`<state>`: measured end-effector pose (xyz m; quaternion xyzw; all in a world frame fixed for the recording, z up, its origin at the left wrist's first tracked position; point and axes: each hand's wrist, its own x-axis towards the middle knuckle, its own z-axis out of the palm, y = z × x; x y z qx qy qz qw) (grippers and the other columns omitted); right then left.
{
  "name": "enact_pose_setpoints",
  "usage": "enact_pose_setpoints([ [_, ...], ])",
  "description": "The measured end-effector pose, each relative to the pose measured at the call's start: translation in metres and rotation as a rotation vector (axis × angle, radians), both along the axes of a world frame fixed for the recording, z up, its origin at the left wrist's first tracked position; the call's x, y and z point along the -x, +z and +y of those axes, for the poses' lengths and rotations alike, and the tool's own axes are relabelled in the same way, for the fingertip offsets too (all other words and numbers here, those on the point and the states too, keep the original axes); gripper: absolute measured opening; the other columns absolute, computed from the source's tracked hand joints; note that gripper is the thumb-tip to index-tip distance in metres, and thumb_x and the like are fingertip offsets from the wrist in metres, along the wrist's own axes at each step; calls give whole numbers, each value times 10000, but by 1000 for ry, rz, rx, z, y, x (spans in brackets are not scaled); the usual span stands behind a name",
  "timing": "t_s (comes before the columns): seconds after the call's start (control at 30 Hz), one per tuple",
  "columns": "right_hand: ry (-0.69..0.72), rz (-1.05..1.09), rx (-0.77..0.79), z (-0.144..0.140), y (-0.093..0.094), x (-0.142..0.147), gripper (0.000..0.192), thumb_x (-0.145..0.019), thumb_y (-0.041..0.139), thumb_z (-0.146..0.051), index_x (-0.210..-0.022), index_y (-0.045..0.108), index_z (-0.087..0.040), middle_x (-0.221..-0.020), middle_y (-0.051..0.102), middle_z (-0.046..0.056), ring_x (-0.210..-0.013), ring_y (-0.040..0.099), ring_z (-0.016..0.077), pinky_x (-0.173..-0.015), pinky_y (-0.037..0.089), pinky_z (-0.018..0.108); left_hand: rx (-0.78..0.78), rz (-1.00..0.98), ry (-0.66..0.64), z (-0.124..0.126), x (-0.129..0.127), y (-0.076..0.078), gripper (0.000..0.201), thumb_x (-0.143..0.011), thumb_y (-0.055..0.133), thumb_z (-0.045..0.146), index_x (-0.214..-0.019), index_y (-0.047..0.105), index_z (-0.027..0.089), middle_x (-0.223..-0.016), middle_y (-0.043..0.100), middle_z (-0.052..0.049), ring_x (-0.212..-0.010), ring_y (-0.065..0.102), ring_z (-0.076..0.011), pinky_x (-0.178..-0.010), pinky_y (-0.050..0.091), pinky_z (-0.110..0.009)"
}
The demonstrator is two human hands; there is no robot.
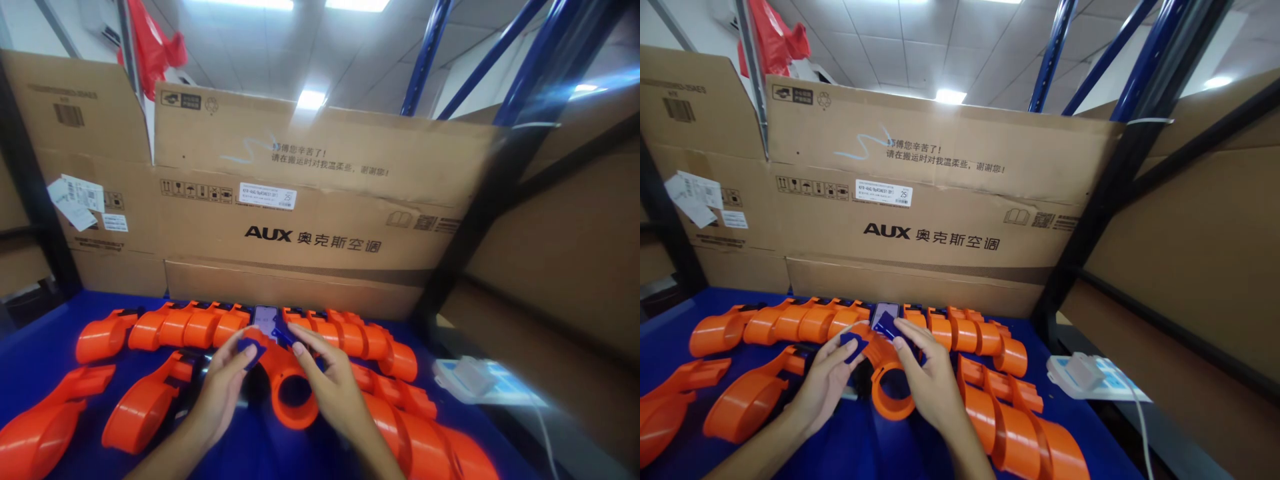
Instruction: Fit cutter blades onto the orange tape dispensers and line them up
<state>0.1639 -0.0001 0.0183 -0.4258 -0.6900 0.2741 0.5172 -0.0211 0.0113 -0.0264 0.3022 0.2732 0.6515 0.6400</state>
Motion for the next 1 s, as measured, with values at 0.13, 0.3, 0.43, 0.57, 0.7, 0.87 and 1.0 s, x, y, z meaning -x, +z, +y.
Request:
enact_pose_setpoints([
  [0.13, 31, -30, -32, -3, 3, 1, 340, -948, 601, -391, -1261, 681, -287, -1345, 650, 66, -1298, 560, 287, -1143, 368, 558, -23, 67, 49, -1, 0, 4, 418, -744, 820, 297, -1136, 717, 194, -1220, 726, -101, -1227, 605, -309, -1074, 431, -448],
  [0.3, 58, -79, -36, -4, 3, 3, 323, -940, 619, -390, -1243, 690, -308, -1345, 650, 61, -1298, 560, 282, -1137, 375, 557, -25, 92, 55, -4, -2, 6, 394, -746, 827, 322, -1101, 728, 184, -1163, 748, -101, -1168, 642, -295, -1056, 450, -432],
  [0.43, 49, -83, -40, -3, 2, 4, 323, -934, 622, -399, -1231, 700, -297, -1316, 669, 72, -1275, 579, 290, -1125, 387, 571, 0, 70, 48, -3, -2, 6, 419, -722, 842, 320, -1107, 732, 197, -1156, 754, -94, -1165, 649, -297, -1046, 459, -424],
  [0.57, 59, -75, -26, -2, 1, 5, 315, -931, 622, -401, -1215, 711, -295, -1285, 690, 70, -1237, 610, 285, -1102, 423, 552, 9, 49, 22, -1, 0, 6, 445, -719, 839, 303, -1136, 725, 200, -1166, 751, -105, -1185, 640, -317, -1067, 439, -460],
  [0.7, 55, -63, -27, -1, 0, 5, 320, -923, 629, -408, -1204, 719, -283, -1269, 698, 76, -1219, 620, 286, -1092, 437, 540, -5, 34, 22, -1, 1, 4, 430, -722, 833, 279, -1130, 722, 199, -1194, 740, -110, -1206, 627, -320, -1076, 435, -458],
  [0.87, 50, -43, -3, 2, -3, 2, 405, -894, 669, -408, -1268, 666, -255, -1283, 687, 99, -1211, 623, 295, -1067, 462, 521, -47, 58, 143, -2, 4, 4, 508, -671, 864, 239, -1154, 710, 238, -1246, 717, -77, -1268, 579, -314, -1100, 423, -424],
  [1.0, 133, -35, 4, 4, -5, -3, 464, -865, 707, -380, -1299, 612, -244, -1281, 682, 96, -1179, 641, 285, -1025, 501, 467, -151, 90, 141, -5, 6, 8, 570, -648, 879, 235, -1189, 701, 239, -1290, 693, -91, -1318, 528, -350, -1114, 409, -439],
])
